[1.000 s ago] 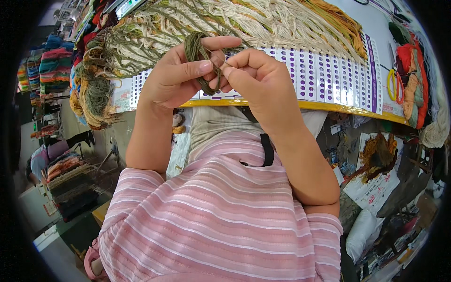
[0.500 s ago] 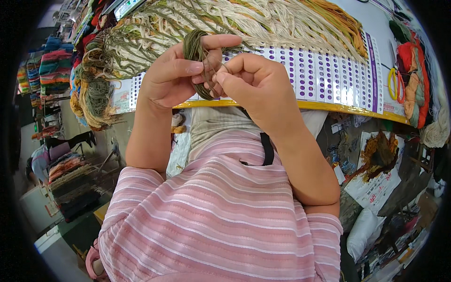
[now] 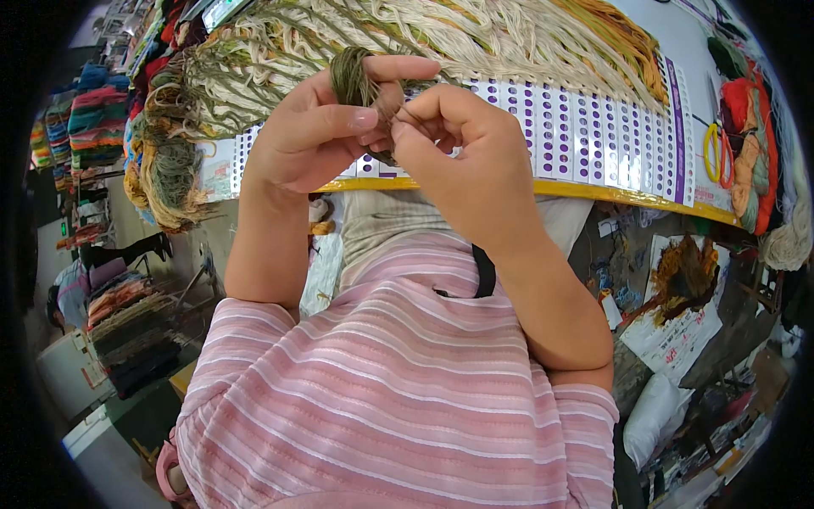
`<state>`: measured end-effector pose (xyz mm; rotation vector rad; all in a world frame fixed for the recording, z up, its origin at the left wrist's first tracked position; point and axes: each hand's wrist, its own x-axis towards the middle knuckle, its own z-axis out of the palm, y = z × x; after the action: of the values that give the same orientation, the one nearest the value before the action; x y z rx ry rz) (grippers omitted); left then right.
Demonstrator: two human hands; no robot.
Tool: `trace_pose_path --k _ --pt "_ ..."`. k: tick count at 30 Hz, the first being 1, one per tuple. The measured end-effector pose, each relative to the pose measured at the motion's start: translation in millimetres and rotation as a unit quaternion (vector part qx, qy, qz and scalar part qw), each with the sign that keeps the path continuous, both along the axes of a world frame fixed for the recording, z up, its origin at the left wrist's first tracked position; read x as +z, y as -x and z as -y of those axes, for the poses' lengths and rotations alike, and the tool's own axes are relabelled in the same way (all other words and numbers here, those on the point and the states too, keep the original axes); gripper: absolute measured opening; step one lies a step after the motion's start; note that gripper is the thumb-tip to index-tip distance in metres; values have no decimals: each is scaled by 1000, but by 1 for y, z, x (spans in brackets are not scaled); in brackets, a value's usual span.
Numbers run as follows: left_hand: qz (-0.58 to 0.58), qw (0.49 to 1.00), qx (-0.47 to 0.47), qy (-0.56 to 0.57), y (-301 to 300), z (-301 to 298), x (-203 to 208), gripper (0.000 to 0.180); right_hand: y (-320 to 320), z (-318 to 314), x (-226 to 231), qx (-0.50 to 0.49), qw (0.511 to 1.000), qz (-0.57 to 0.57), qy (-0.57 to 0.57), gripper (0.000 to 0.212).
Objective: Organizes and attaches bundles of green embroidery thread to a coded sample card.
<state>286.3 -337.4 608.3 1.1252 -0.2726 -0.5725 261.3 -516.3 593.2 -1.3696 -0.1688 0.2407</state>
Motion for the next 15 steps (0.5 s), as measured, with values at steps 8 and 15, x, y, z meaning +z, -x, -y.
trace_pose_path --k 8,15 --pt "10 997 64 28 -5 1 -6 59 -3 2 -9 -22 998 17 -50 4" --pt "87 978 -188 2 -16 -63 -15 47 -30 91 -9 218 955 -49 -197 7"
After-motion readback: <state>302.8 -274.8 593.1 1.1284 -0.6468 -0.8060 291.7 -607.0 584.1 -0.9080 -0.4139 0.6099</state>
